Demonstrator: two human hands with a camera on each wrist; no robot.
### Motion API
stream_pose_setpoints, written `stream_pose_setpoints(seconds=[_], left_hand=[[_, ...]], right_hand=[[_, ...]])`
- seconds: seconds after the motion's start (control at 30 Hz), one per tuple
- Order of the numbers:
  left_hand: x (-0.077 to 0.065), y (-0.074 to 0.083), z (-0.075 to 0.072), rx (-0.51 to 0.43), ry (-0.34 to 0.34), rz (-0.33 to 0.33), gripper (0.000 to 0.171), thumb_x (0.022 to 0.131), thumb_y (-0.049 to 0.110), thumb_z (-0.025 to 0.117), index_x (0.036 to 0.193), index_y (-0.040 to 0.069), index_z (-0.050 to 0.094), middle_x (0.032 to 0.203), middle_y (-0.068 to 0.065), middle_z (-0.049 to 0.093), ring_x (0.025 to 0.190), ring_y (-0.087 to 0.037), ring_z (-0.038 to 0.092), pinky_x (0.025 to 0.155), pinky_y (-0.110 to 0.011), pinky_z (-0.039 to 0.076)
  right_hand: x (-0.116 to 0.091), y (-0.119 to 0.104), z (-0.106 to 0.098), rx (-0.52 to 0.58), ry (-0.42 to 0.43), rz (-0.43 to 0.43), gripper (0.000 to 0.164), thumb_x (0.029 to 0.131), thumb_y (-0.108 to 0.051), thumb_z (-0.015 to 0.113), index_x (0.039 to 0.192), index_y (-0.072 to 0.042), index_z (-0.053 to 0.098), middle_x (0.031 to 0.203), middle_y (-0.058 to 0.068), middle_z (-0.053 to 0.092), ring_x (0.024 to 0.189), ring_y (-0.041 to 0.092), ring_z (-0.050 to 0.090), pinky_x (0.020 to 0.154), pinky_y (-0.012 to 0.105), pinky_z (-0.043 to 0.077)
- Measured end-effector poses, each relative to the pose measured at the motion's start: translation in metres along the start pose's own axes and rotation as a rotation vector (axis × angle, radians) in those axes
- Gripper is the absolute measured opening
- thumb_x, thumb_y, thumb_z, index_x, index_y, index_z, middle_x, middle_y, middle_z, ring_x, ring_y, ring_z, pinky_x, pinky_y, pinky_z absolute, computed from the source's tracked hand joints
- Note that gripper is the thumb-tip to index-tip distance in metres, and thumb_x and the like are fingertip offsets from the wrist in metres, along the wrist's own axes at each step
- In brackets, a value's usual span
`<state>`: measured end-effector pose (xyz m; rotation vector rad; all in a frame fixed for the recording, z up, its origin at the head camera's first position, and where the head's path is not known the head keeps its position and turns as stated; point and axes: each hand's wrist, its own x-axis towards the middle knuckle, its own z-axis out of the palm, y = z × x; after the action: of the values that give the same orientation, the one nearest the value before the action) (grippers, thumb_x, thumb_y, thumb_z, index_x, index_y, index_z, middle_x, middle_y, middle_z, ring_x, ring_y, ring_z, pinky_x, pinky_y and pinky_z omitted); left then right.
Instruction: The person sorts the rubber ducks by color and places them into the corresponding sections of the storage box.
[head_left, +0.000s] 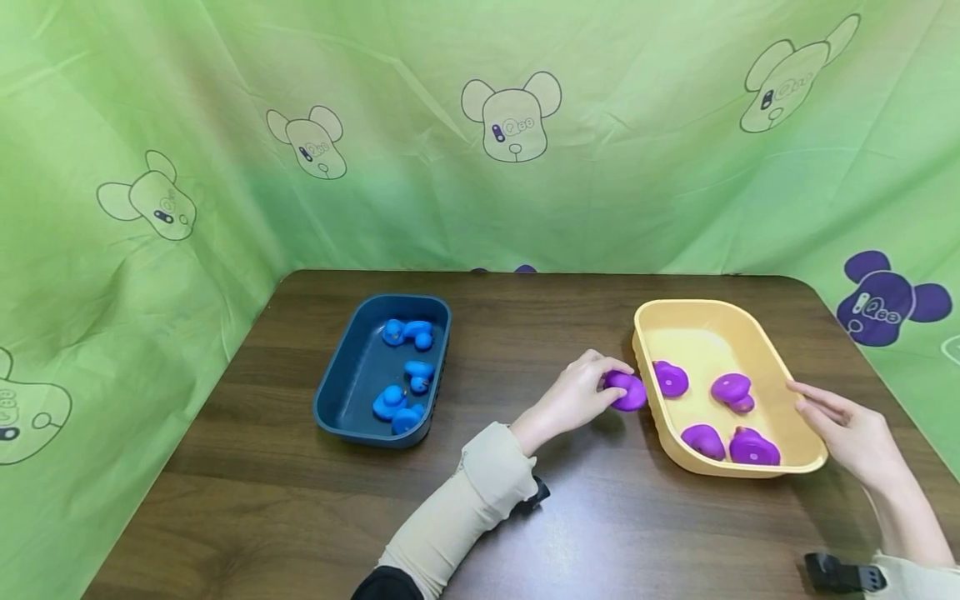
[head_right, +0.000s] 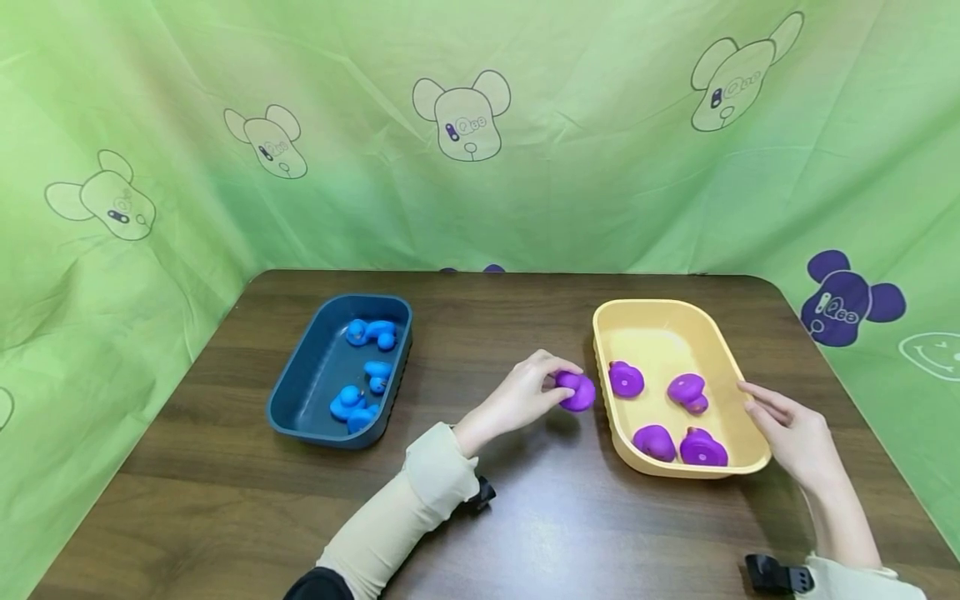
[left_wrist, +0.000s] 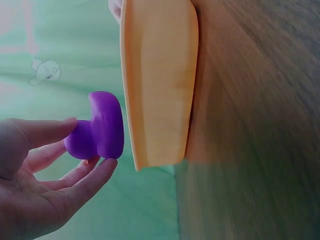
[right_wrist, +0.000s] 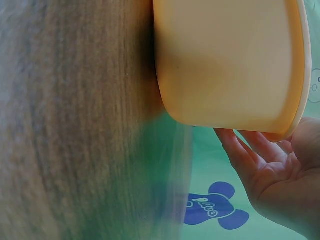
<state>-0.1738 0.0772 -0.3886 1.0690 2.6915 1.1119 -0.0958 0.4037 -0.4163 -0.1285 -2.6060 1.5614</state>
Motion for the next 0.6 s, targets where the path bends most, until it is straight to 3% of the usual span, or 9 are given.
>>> stream_pose_setpoints(seconds=[0.6], left_hand=[[0.011, 0.019, 0.014, 0.014, 0.027, 0.035, 0.026, 0.083, 0.021, 0.062, 0.109, 0.015, 0.063, 0.090, 0.004, 0.050, 0.082, -0.006, 0.047, 0.065, -0.005, 0.029]], right_hand=[[0.004, 0.011, -0.003, -0.033, 0.013, 0.003, 0.035, 0.089, -0.019, 0.054, 0.122, -0.029, 0.053, 0.084, -0.040, 0.050, 0.075, -0.020, 0.048, 0.060, 0.004, 0.038]])
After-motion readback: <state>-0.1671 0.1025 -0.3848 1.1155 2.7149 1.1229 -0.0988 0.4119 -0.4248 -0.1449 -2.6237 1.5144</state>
